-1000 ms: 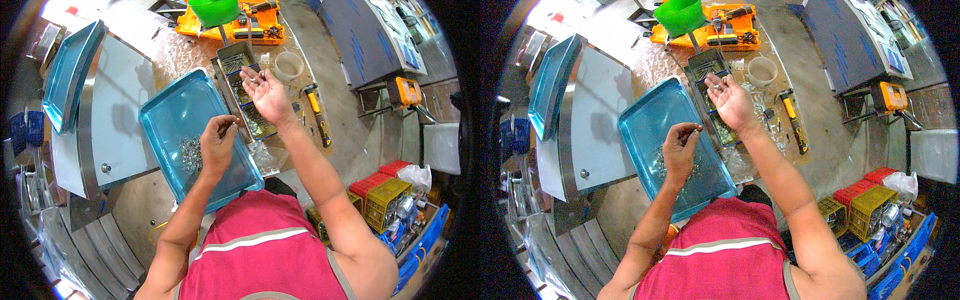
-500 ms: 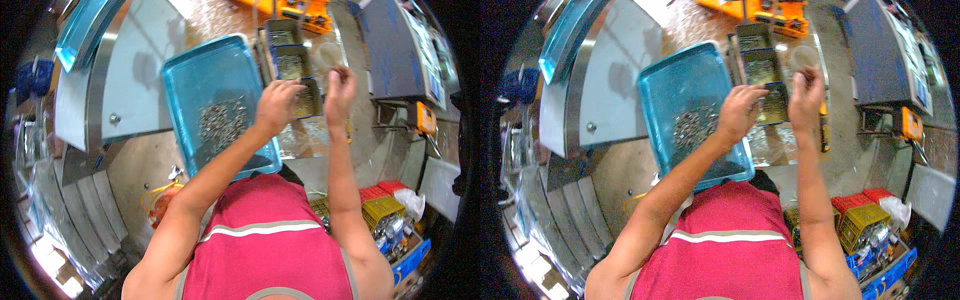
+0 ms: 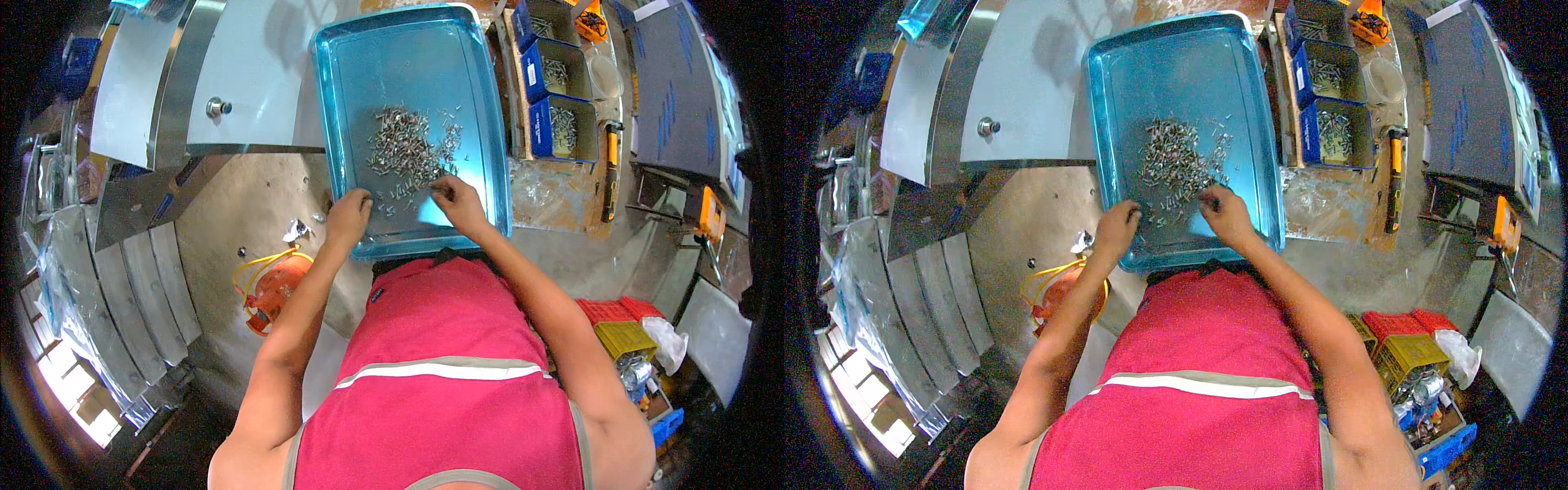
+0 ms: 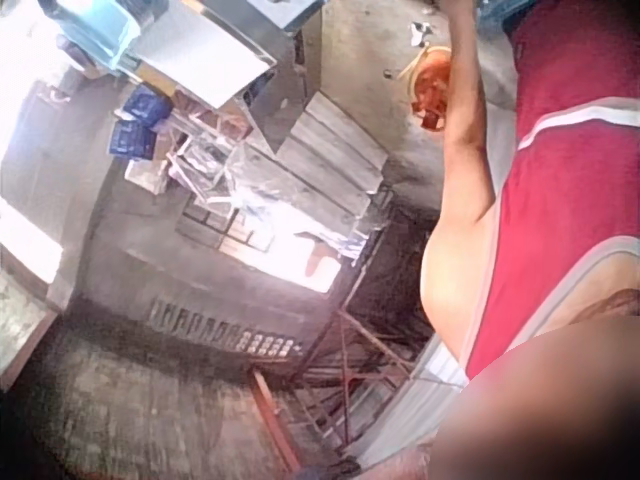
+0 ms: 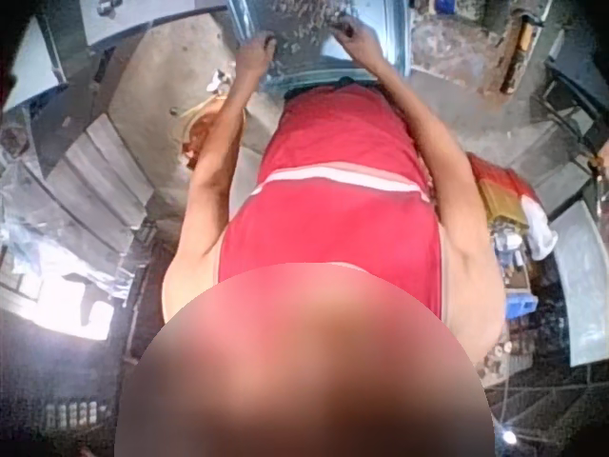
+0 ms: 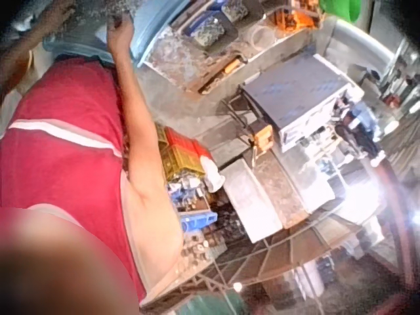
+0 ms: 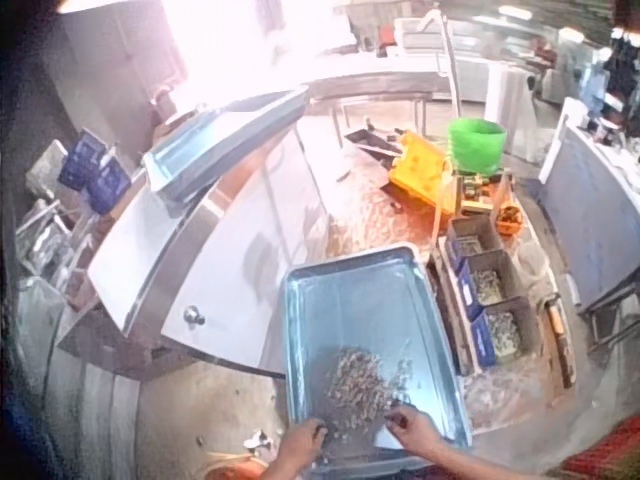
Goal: The person sorts small metal fasteners from a blue tray into several smaller blue bins on a workbench. They repeatedly pick up fasteners by hand and place them into the bins, occasionally adjusting the pile in the tray.
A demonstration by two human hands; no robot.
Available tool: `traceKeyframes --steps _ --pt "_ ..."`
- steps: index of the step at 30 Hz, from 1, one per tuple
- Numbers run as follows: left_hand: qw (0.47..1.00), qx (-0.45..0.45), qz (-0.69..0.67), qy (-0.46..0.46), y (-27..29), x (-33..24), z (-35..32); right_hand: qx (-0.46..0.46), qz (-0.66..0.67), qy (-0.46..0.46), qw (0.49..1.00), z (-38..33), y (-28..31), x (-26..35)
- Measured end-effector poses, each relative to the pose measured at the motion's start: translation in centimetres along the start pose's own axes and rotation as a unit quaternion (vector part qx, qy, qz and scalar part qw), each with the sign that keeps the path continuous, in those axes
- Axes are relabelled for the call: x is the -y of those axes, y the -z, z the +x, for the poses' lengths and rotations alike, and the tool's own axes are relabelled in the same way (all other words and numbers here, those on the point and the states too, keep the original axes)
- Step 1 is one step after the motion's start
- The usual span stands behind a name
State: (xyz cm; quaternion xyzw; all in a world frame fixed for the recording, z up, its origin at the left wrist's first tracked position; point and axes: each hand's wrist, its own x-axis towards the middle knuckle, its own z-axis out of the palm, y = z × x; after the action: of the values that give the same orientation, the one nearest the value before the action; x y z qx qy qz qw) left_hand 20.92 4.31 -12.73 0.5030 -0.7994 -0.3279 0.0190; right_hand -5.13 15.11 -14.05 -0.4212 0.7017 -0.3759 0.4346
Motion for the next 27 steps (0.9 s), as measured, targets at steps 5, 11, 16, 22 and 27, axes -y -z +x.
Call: traceKeyframes --steps 5,11,16,22,27 --pt "0.999 0.014 0.027 0.040 -1.9 -0.5 0.0 0.067 -0.226 0.017 0.972 0.2 -5.0 -0.3" --pt "0.999 -0.015 0.040 0.032 -2.5 -0.8 0.2 0.006 -0.292 -0.012 0.956 -0.4 -7.6 0.3" --pt "0.997 -0.042 0.061 -0.019 -3.0 -0.5 1.2 -0.018 -0.304 -0.026 0.952 -0.8 -8.1 0.5" --pt "0.988 -0.001 0.150 -0.029 -3.6 -0.3 3.0 -0.054 -0.317 -0.018 0.947 -1.2 -8.1 0.1" --pt "0.998 -0.015 -0.062 -0.007 -2.7 0.1 2.6 0.011 -0.230 -0.009 0.973 -1.2 -6.9 -0.3"
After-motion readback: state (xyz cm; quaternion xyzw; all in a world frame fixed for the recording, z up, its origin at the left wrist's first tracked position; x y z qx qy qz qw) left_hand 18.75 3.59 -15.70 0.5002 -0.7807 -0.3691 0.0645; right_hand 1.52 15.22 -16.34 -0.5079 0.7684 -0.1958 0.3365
